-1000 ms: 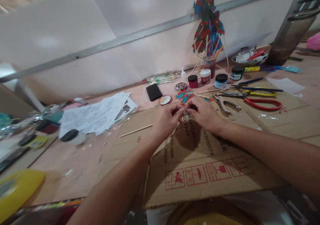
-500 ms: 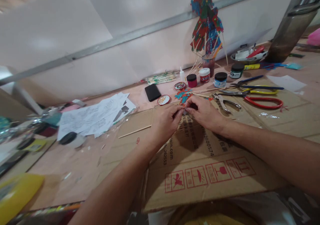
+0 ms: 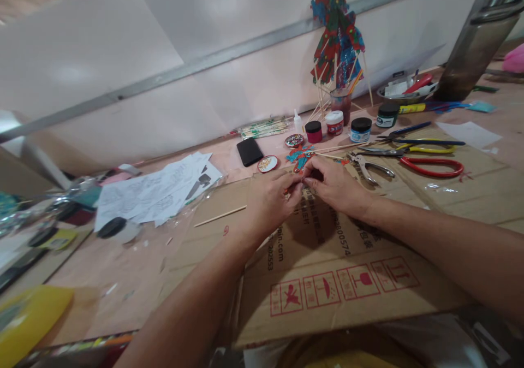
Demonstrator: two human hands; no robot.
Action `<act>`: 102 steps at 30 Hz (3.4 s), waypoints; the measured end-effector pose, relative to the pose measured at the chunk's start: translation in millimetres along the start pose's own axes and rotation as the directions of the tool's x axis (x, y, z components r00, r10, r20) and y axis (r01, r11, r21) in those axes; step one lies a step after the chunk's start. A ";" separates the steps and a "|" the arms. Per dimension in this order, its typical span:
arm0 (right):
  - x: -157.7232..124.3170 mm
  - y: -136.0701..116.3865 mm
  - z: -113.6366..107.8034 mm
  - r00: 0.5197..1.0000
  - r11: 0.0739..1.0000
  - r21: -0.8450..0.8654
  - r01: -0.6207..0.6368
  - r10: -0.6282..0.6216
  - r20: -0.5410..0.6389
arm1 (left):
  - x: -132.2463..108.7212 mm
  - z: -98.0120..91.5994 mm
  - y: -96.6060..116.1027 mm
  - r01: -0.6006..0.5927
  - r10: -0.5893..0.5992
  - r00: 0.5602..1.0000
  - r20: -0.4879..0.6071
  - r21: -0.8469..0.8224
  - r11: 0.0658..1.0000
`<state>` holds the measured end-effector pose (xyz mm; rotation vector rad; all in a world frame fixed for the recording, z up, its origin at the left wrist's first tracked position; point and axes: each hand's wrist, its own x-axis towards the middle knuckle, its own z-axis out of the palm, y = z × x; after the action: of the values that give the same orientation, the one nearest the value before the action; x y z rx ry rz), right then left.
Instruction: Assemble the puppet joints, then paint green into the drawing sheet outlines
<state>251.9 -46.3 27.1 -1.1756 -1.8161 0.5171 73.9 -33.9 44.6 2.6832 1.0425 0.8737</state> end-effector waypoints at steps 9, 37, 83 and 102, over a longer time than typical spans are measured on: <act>-0.8 -1.4 -1.1 1.000 1.000 -0.004 -0.007 0.007 0.009 | 2.2 2.3 -1.5 0.052 -0.052 0.999 0.016 -0.035 0.998; 0.9 -0.1 -1.2 1.000 0.996 0.083 -0.012 0.012 0.003 | 7.1 -5.3 0.2 0.096 -0.084 0.992 0.099 -0.123 0.988; 1.1 -5.5 -5.9 0.995 0.996 0.025 -0.089 0.088 0.051 | 1.6 3.5 -8.2 0.081 -0.059 0.994 0.089 -0.274 0.958; -9.1 -1.9 -1.2 0.948 0.940 -0.208 0.270 -0.297 -0.112 | 7.6 11.5 -3.6 0.261 -0.276 0.961 0.014 -0.373 0.890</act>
<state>253.4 -55.3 25.1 -1.0212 -1.9000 0.0911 82.7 -25.3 37.6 2.1574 1.0944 0.9596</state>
